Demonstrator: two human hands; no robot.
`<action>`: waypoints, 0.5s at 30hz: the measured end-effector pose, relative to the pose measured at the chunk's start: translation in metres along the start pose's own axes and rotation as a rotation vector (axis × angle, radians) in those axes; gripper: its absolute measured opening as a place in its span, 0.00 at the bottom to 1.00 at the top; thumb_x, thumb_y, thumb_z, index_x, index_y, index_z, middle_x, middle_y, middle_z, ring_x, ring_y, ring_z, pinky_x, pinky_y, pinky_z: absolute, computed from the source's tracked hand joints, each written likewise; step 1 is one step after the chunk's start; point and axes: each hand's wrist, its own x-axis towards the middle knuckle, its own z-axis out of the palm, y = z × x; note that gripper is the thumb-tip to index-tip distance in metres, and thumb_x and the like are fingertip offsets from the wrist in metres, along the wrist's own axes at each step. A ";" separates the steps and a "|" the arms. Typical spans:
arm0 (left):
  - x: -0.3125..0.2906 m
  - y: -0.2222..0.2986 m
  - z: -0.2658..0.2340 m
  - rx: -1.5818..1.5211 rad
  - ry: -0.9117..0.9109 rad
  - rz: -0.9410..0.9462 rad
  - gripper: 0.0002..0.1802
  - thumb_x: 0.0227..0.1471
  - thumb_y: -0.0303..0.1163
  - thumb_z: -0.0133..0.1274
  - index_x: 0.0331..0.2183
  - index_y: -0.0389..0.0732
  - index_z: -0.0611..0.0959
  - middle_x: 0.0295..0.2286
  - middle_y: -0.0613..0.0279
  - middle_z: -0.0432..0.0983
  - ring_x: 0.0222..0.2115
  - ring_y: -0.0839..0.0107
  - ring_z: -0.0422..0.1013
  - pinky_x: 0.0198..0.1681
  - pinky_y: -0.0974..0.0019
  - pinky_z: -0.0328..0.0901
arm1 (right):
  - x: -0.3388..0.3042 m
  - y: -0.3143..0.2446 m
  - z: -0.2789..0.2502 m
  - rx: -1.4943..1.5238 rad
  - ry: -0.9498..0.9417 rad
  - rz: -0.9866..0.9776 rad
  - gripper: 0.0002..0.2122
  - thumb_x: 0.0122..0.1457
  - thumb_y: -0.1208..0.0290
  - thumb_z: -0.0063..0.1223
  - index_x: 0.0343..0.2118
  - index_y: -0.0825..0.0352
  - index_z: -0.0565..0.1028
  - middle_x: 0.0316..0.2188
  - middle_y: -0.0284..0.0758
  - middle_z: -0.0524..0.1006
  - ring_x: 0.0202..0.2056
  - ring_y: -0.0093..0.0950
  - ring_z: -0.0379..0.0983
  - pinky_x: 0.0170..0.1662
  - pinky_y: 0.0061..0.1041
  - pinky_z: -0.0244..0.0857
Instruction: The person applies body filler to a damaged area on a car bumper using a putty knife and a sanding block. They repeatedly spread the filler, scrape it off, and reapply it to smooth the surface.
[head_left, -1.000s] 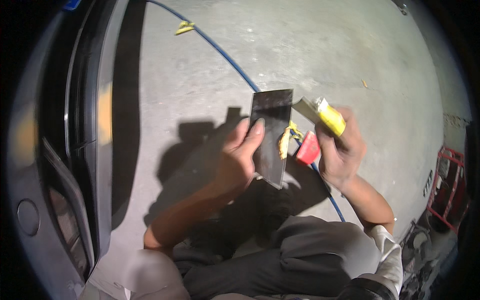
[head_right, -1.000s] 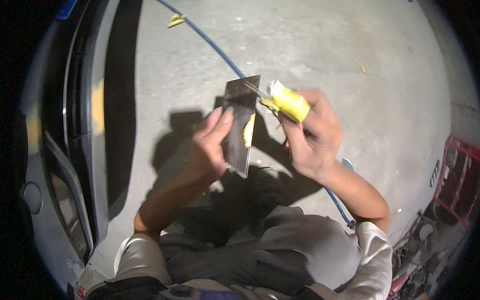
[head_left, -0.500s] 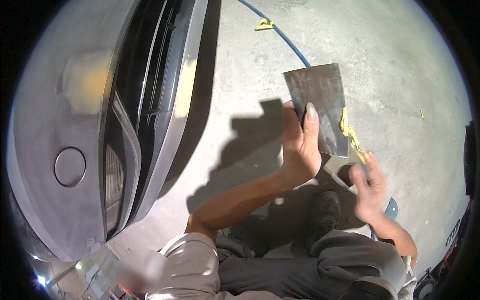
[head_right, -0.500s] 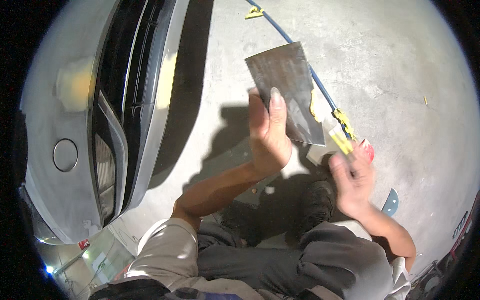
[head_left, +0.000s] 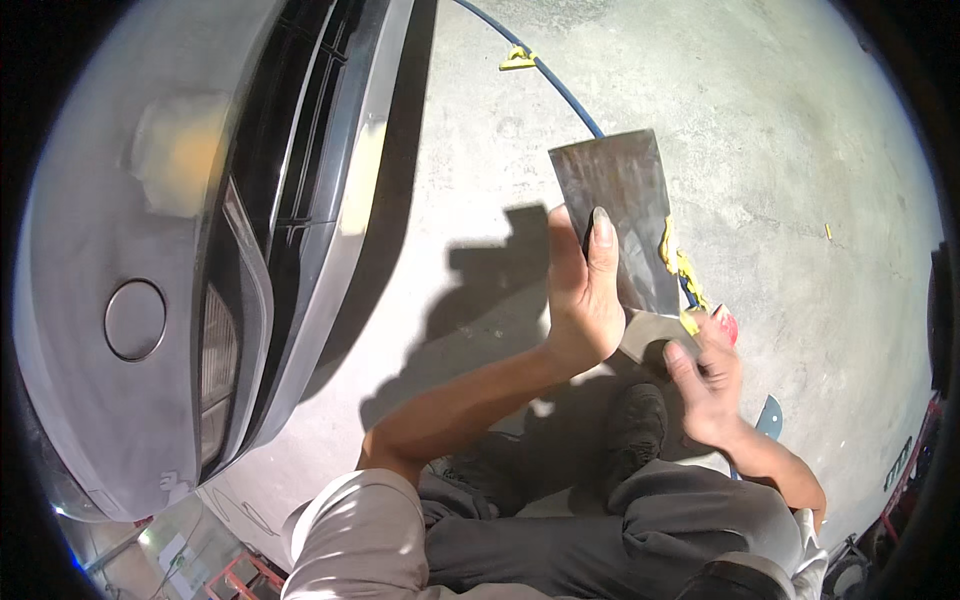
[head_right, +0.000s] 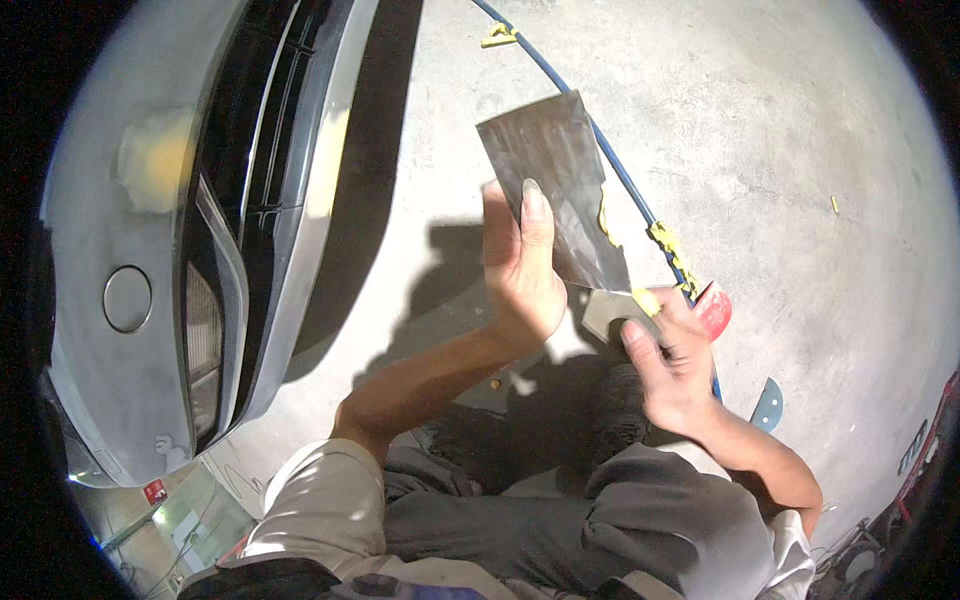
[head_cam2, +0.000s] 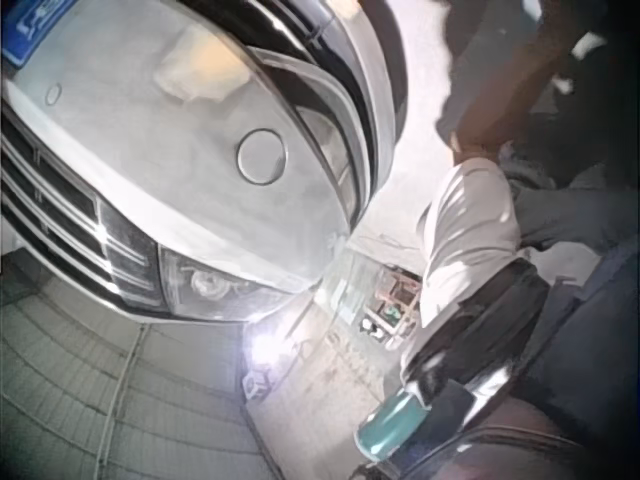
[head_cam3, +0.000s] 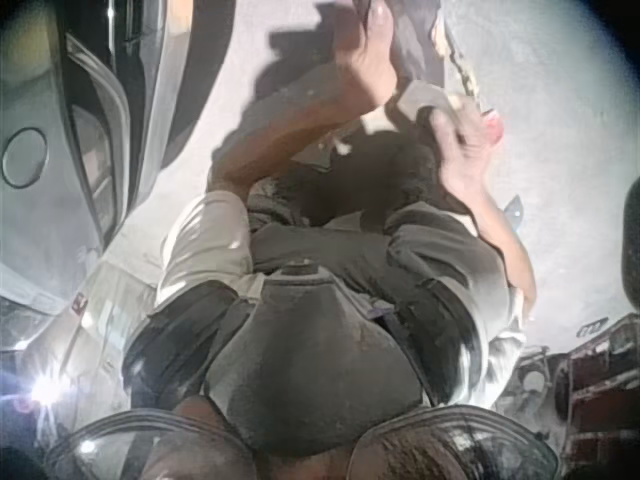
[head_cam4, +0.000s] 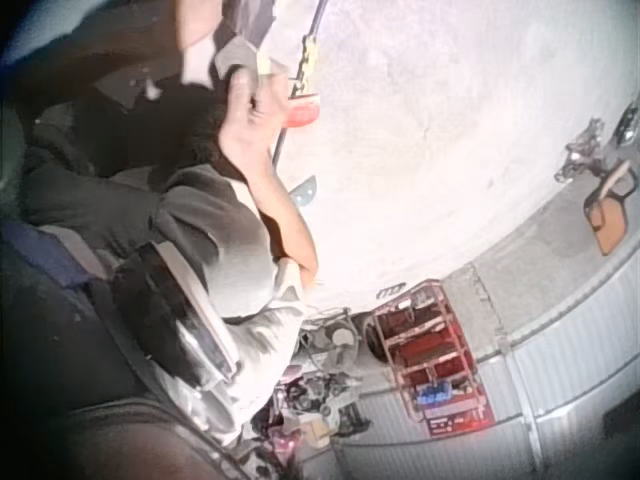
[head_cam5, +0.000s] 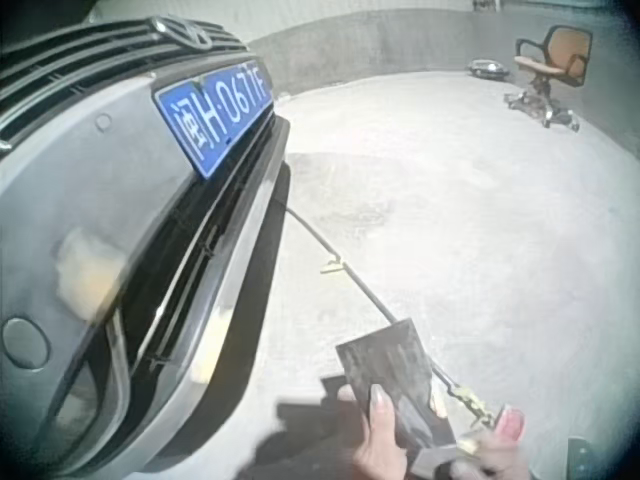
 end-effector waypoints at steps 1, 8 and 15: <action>-0.001 0.002 -0.001 0.042 -0.024 0.022 0.15 0.74 0.30 0.42 0.54 0.33 0.74 0.44 0.64 0.73 0.41 0.80 0.64 0.49 0.73 0.64 | 0.001 -0.001 -0.001 0.162 0.078 0.275 0.09 0.68 0.74 0.53 0.44 0.76 0.78 0.42 0.37 0.76 0.42 0.27 0.73 0.47 0.27 0.66; 0.000 0.012 -0.012 0.234 -0.001 -0.078 0.10 0.73 0.33 0.45 0.47 0.36 0.71 0.35 0.68 0.67 0.33 0.78 0.60 0.39 0.70 0.61 | 0.003 -0.003 -0.006 0.110 -0.091 0.199 0.11 0.68 0.74 0.51 0.46 0.77 0.78 0.42 0.39 0.75 0.45 0.29 0.72 0.51 0.27 0.64; 0.008 0.009 -0.008 0.383 -0.041 0.107 0.08 0.73 0.33 0.44 0.44 0.38 0.74 0.31 0.70 0.64 0.29 0.80 0.57 0.31 0.70 0.58 | -0.005 0.023 -0.002 0.084 -0.139 0.067 0.10 0.67 0.77 0.53 0.47 0.75 0.79 0.45 0.40 0.76 0.45 0.30 0.74 0.51 0.28 0.66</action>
